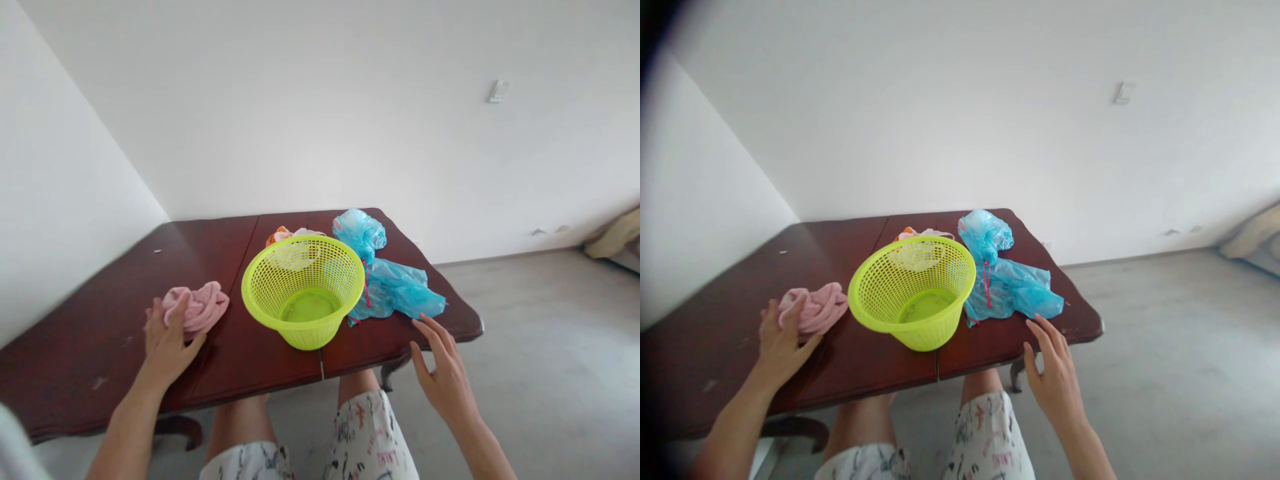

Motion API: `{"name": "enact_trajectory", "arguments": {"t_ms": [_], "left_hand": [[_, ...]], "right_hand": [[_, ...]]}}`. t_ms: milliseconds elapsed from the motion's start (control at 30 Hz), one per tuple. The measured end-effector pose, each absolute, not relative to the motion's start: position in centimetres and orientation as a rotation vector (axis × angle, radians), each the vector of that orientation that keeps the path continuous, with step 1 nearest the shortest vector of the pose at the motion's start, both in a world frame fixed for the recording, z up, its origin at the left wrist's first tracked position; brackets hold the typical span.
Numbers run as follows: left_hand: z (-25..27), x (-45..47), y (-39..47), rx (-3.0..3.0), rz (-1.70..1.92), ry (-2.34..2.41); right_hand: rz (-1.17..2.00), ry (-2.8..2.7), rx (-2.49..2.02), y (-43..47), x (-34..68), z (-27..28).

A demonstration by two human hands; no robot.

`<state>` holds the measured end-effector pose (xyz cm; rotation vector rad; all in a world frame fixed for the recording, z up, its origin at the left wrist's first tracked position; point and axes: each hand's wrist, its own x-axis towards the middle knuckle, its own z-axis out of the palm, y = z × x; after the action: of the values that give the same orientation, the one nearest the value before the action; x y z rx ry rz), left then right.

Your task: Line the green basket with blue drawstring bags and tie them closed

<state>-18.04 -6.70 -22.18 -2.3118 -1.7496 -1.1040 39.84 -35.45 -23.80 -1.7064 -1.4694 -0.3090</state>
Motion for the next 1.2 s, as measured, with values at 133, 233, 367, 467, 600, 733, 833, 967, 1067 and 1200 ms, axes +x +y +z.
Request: {"name": "enact_trajectory", "arguments": {"t_ms": [133, 233, 367, 467, 600, 733, 833, 967, 1067, 1200], "left_hand": [[-19.9, -16.2, -9.0, -2.224, -1.115, -1.845], [-18.9, -15.7, -12.4, -2.091, -1.267, -1.724], [-21.2, -15.9, -19.4, -2.026, -1.542, -1.426], [-23.6, -13.8, -24.6, -2.272, -1.620, -1.241], [-24.4, -6.5, -28.7, -2.864, -1.442, -1.179], [-23.4, 1.6, -30.2, -3.247, -1.257, -1.187], [-22.8, 6.0, -30.6, -3.412, -1.286, -1.087], [-22.0, 8.3, -31.1, -3.538, -1.479, -0.866], [-21.6, 7.5, -31.8, -3.625, -1.653, -1.040], [-20.9, 5.8, -32.8, -3.534, -1.974, -1.901]], "right_hand": [[-0.352, -1.367, -1.917, -31.6, 42.9, -24.0], [-0.151, -1.315, -2.267, -29.5, 45.5, -24.6], [-0.235, -1.362, -2.150, -31.1, 46.6, -23.3], [-0.403, -1.195, -1.762, -34.3, 44.2, -20.7], [-0.338, -1.017, -1.469, -37.6, 37.9, -16.7], [-0.304, -0.918, -1.220, -39.0, 32.1, -14.0], [-0.066, -0.801, -1.096, -39.4, 29.3, -12.4], [0.101, -0.611, -1.055, -39.3, 29.1, -10.8], [0.059, -0.531, -1.142, -38.9, 31.5, -10.1], [-0.203, -0.781, -1.434, -38.9, 33.3, -10.7]]}}
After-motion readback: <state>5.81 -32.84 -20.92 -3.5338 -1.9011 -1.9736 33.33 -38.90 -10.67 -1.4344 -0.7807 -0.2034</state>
